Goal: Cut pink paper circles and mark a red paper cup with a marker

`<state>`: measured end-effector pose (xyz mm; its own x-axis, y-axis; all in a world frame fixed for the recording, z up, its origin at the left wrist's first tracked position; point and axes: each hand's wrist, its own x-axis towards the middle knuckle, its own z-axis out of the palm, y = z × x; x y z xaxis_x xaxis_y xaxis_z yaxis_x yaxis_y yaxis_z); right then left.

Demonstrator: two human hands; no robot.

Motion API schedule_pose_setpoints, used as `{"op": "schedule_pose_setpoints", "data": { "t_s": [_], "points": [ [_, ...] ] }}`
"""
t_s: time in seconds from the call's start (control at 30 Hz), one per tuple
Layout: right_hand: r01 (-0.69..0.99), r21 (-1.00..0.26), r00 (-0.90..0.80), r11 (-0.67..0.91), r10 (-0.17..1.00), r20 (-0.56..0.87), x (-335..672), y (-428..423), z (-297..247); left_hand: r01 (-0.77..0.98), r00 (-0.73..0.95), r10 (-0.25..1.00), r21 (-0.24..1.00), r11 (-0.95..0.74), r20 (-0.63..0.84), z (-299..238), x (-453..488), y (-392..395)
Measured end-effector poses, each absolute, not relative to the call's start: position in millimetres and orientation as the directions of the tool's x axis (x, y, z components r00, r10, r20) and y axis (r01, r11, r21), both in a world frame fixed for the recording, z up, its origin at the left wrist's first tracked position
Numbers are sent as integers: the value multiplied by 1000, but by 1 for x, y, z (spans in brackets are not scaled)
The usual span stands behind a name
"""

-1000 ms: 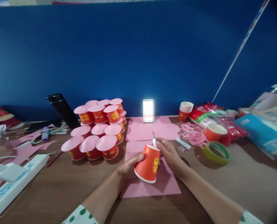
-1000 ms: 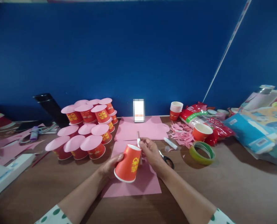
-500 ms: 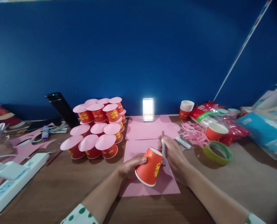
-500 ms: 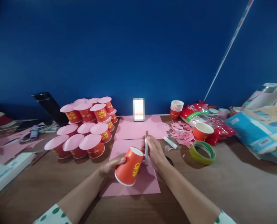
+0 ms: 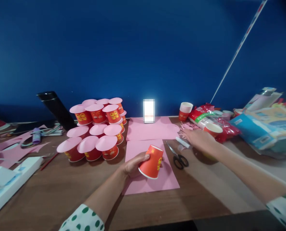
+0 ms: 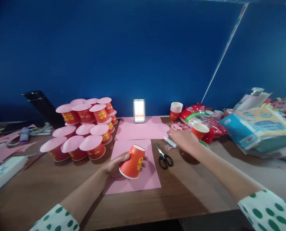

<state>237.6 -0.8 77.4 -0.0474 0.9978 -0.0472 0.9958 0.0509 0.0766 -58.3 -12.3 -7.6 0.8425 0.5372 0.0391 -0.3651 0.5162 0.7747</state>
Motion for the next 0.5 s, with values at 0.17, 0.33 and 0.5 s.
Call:
{"op": "schedule_pose_setpoints", "data": {
  "t_s": [0.17, 0.33, 0.5],
  "points": [
    [979, 196, -25, 49, 992, -125, 243, -1, 71, -353, 837, 546, 787, 506, 24, -7, -59, -13],
    [975, 215, -33, 62, 990, -134, 251, 7, 62, -355, 838, 546, 788, 503, 29, -7, -59, -14],
    [970, 236, -35, 57, 995, -96, 259, 13, 55, -344, 840, 542, 784, 516, 11, -6, -58, -14]
  ]
}}
